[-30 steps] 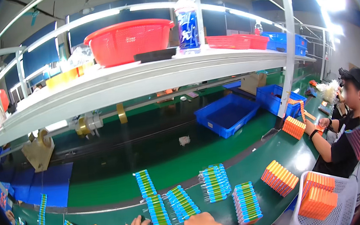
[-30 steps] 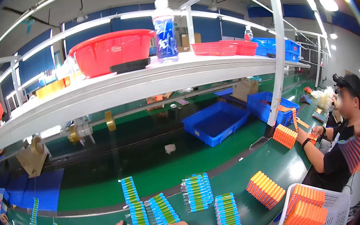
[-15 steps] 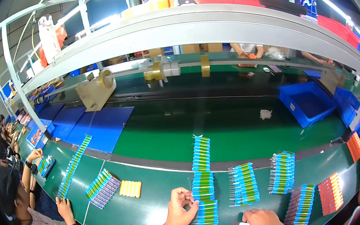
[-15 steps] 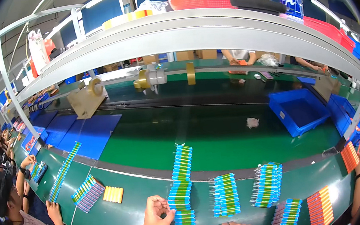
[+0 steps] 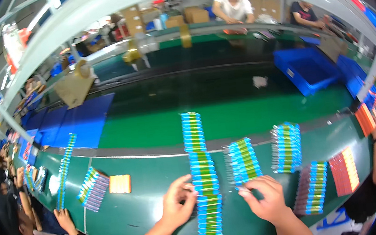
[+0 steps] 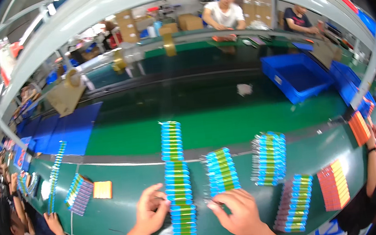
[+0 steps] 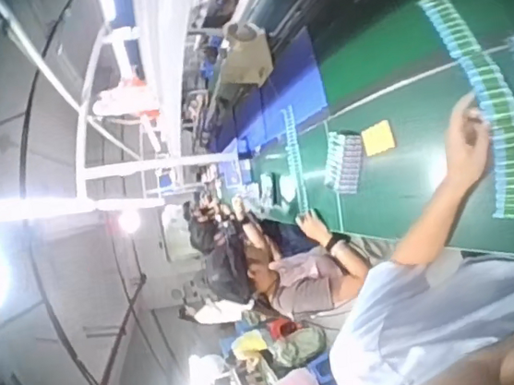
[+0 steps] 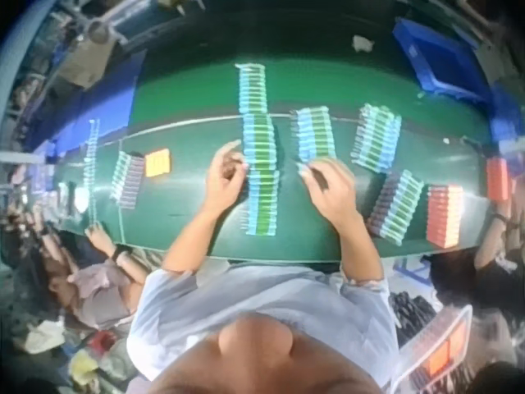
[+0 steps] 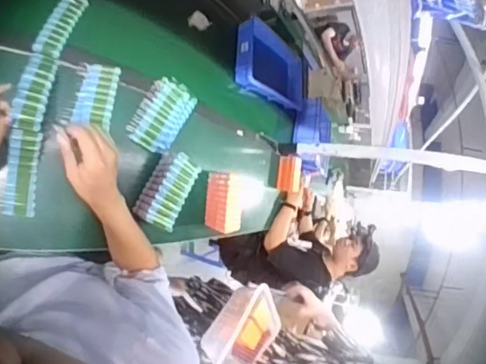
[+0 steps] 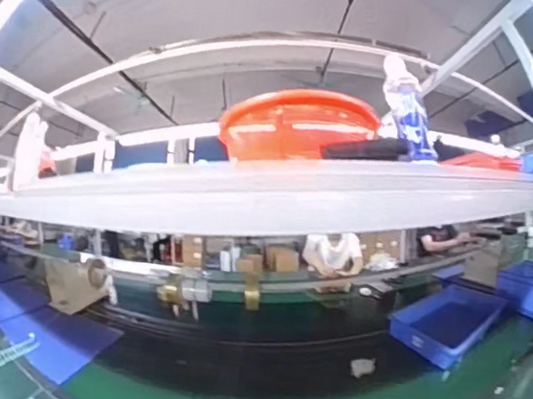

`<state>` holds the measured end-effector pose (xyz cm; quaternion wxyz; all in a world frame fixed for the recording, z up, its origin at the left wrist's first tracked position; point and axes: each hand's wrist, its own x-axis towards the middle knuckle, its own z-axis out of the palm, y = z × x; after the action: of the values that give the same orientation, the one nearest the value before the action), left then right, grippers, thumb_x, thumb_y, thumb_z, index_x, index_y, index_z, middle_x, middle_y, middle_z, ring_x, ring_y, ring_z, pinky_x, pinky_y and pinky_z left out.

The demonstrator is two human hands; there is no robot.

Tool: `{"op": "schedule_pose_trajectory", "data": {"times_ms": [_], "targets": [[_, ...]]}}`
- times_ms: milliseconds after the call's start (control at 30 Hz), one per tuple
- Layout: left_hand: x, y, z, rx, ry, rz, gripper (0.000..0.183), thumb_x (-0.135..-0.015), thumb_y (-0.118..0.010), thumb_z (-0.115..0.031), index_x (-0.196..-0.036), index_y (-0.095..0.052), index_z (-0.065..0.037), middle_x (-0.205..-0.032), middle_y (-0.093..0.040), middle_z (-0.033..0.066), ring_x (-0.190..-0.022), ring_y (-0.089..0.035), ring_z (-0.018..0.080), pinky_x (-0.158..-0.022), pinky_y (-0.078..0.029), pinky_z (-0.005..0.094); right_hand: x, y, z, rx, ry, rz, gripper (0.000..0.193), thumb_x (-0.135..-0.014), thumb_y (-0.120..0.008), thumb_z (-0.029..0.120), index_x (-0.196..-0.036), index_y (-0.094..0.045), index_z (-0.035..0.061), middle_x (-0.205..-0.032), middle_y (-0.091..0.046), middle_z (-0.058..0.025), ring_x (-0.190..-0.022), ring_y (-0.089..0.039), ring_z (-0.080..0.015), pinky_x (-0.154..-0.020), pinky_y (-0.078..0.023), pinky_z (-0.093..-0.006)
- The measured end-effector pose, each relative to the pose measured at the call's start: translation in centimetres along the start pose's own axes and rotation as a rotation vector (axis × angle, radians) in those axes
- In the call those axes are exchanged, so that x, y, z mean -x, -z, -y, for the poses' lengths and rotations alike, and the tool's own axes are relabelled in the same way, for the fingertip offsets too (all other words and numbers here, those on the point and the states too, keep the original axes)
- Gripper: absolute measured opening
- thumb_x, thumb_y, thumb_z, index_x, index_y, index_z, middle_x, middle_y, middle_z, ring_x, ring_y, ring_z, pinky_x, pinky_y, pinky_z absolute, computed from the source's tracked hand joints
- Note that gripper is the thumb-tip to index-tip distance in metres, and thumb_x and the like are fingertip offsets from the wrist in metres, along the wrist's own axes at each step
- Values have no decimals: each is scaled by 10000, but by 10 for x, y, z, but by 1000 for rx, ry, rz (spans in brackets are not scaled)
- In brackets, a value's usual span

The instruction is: The person assembles small green and orange plastic components by hand at an assembly line table.

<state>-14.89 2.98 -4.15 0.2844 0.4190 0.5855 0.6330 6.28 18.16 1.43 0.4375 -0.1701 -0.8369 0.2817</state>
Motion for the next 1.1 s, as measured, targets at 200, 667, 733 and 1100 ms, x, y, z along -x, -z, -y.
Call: {"op": "schedule_pose_trajectory", "data": {"times_ms": [200,667,733,1100], "targets": [[-8,12,-13,281,371,111,601,-925,-622,76,-1450,-371,-76,-1115,-592,112,-747,-644,130,-543,-492,229,1,1,-1,327,58,258,167,-850,-756,204,-991,-690,142,-725,-659,-13,-540,-623,-228,-459,-479,-367],[-1,9,-9,472,185,215,826,-778,-775,116,-1486,-377,-36,-1325,-549,123,-828,-690,119,-671,-548,220,8,13,-8,318,13,417,104,-883,-697,202,-855,-644,117,-688,-654,-29,-623,-668,-226,-513,-498,-361],[3,7,-6,352,172,203,891,-748,-775,157,-1505,-347,-32,-1363,-548,144,-803,-699,109,-652,-551,208,6,6,-1,308,68,481,129,-882,-692,207,-841,-624,106,-737,-664,-20,-676,-686,-203,-563,-528,-350],[9,1,-15,293,177,174,891,-745,-784,149,-1503,-349,-26,-1352,-554,180,-751,-706,113,-599,-555,222,13,-17,20,168,69,366,190,-845,-720,163,-950,-592,71,-835,-681,-89,-706,-691,-277,-613,-545,-378]]}}
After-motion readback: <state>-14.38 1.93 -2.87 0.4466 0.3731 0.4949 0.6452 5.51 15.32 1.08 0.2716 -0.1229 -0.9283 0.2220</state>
